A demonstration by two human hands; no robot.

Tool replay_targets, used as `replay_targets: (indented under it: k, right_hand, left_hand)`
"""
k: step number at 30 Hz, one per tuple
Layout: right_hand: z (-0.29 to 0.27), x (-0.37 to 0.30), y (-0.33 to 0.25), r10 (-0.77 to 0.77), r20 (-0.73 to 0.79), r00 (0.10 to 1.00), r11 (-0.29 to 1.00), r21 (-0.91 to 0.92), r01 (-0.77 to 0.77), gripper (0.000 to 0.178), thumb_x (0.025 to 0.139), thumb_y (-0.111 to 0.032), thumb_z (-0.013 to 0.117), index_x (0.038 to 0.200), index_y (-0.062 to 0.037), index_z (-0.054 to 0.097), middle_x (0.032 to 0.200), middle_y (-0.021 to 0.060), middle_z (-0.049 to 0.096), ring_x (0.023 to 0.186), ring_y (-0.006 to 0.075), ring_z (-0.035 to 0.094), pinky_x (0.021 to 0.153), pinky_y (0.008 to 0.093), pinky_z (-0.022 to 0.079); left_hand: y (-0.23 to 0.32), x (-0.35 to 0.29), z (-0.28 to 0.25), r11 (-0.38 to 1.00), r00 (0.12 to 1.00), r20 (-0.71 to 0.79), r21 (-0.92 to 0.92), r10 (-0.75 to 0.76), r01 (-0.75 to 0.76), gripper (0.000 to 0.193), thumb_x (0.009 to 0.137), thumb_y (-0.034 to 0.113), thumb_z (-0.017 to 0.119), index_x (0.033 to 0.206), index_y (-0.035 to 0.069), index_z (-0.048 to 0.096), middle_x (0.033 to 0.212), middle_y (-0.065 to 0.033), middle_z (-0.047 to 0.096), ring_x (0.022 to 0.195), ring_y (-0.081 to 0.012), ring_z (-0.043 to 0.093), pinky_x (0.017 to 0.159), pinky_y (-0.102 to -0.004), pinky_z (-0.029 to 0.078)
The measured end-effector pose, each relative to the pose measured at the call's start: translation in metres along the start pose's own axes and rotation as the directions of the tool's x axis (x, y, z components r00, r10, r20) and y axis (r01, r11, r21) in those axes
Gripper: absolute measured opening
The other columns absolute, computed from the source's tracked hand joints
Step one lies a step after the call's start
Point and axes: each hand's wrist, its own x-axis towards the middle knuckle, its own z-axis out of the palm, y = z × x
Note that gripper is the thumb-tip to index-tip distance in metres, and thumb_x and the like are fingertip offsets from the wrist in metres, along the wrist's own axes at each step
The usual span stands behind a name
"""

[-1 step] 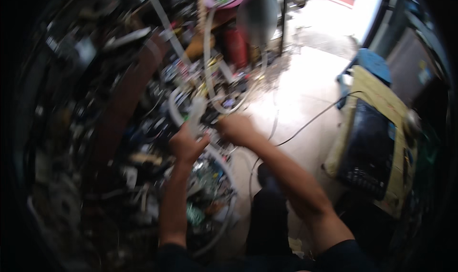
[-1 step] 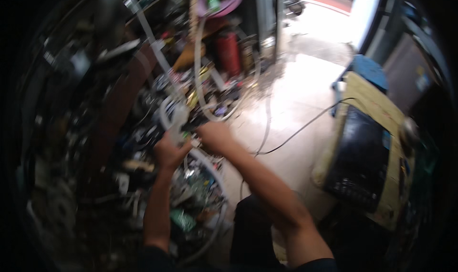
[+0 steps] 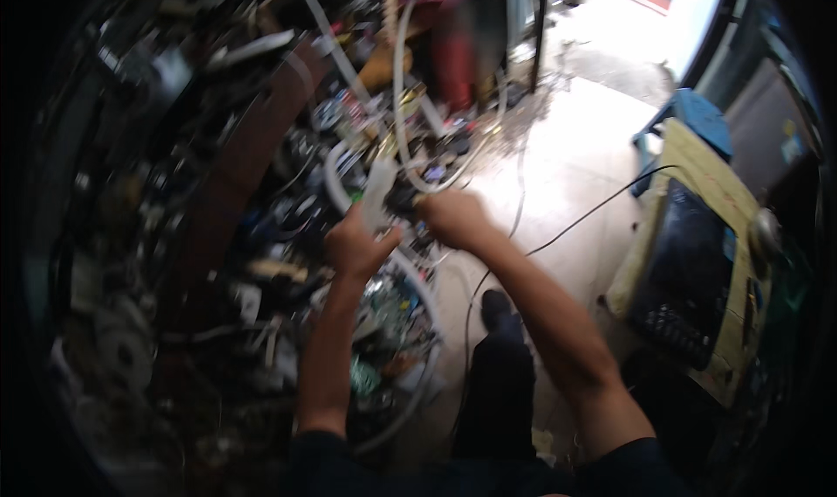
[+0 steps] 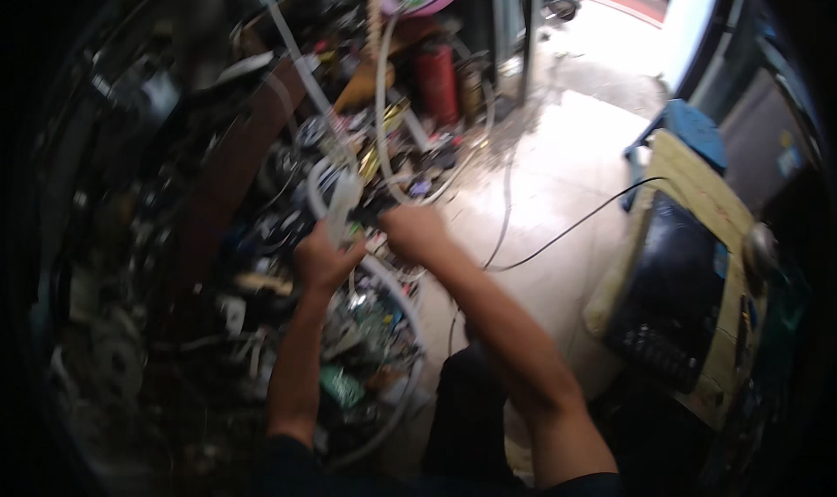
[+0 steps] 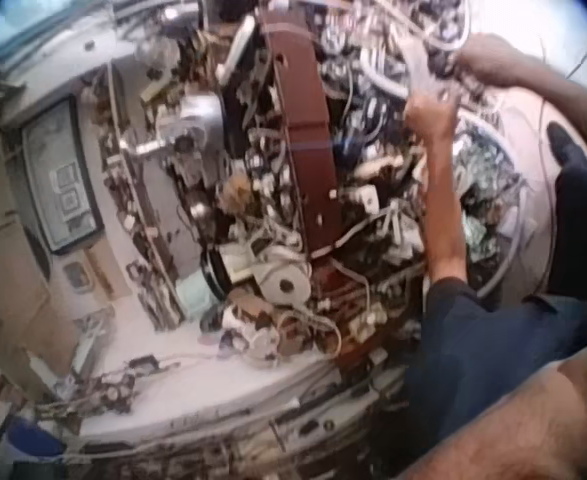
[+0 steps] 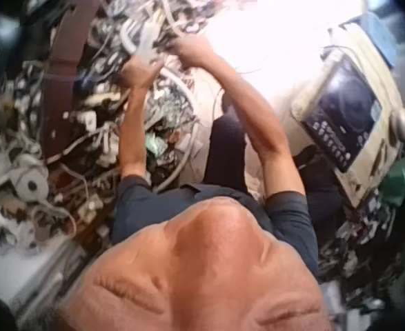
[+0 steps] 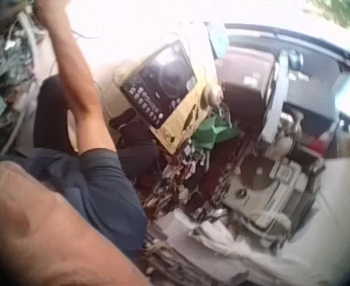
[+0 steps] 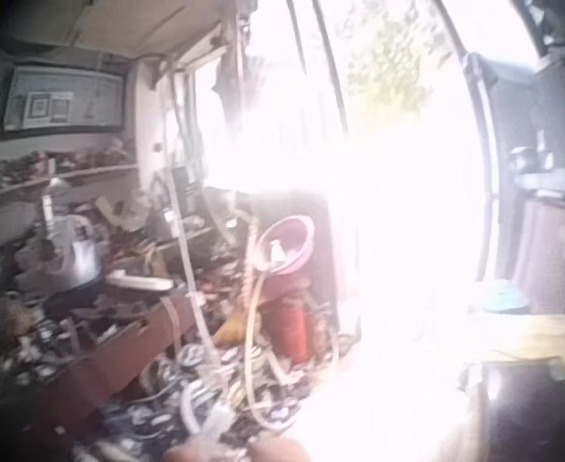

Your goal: The person disassembles a Haier induction cooktop on a cluttered workbench. They remove the top cover, detach the heating coil and fan, unscrew and lift out the main circuit board, then inspect a small black component with a magnifying glass.

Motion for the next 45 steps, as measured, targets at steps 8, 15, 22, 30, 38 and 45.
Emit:
replay_targets:
  k: [8,15,22,30,38,45]
  right_hand:
    - [0.019,-0.096,0.053,0.155,0.074,0.985,0.985,-0.086,-0.148,0.021,0.099,-0.027,0.062,0.098,-0.0116,0.076,0.087,0.0171,0.074,0.085,0.039,0.072,0.071,0.0509,0.056]
    - [0.091,-0.232,0.119,0.198,-0.301,0.933,0.976,0.147,-0.159,0.02,0.088,-0.01,0.063,0.101,-0.0098,0.078,0.11,0.0134,0.071,0.105,0.0354,0.068,0.087,0.046,0.055]
    - [0.137,-0.351,0.109,0.487,-0.179,0.855,0.846,0.341,-0.41,0.027,0.093,-0.009,0.061,0.113,-0.0139,0.077,0.111,0.0129,0.072,0.102,0.0355,0.07,0.086,0.0455,0.056]
    - [0.167,-0.453,0.1,0.537,-0.161,0.828,0.763,0.51,-0.396,0.015,0.097,-0.015,0.07,0.104,-0.002,0.076,0.102,0.0141,0.075,0.096,0.0342,0.072,0.083,0.0427,0.057]
    - [0.041,-0.536,0.133,0.673,-0.739,-0.034,0.669,0.628,-0.398,0.028,0.097,-0.018,0.073,0.118,0.0001,0.068,0.107,0.0176,0.071,0.09,0.0292,0.07,0.081,0.0409,0.056]
    - [-0.01,-0.549,0.22,0.8,-0.599,0.012,0.525,0.691,-0.496,0.047,0.102,-0.034,0.069,0.126,0.0073,0.065,0.114,0.0251,0.073,0.103,0.0353,0.071,0.09,0.0398,0.054]
  left_hand:
    - [-0.127,0.005,-0.029,0.98,0.974,-0.12,-0.085,-0.191,0.181,0.062,0.075,0.043,0.089,0.114,-0.001,0.069,0.104,-0.0213,0.077,0.092,-0.0389,0.076,0.079,-0.0489,0.061]
    - [-0.172,0.058,0.038,0.981,0.979,-0.078,0.034,-0.189,0.192,0.06,0.073,0.043,0.091,0.112,0.004,0.069,0.108,-0.0221,0.074,0.098,-0.0441,0.07,0.084,-0.0524,0.055]
    - [-0.212,0.079,0.083,0.767,0.781,-0.101,0.146,-0.617,0.625,0.086,0.08,0.049,0.085,0.144,0.003,0.051,0.141,-0.0241,0.062,0.129,-0.0454,0.06,0.107,-0.0555,0.049]
    - [0.042,-0.006,0.155,0.872,0.935,0.26,-0.482,0.24,-0.09,0.043,0.094,0.025,0.079,0.12,-0.008,0.069,0.101,-0.0164,0.077,0.09,-0.0227,0.073,0.086,-0.0346,0.057]
    - [0.324,-0.128,0.125,0.605,0.664,0.583,-0.759,0.468,0.24,0.05,0.104,0.029,0.067,0.137,-0.008,0.061,0.118,-0.0156,0.073,0.091,-0.0202,0.074,0.075,-0.0292,0.059]
    - [0.386,-0.154,0.184,0.702,0.763,0.467,-0.711,0.446,0.025,0.044,0.104,0.03,0.064,0.119,-0.011,0.07,0.103,-0.0224,0.078,0.089,-0.0278,0.074,0.083,-0.0369,0.056]
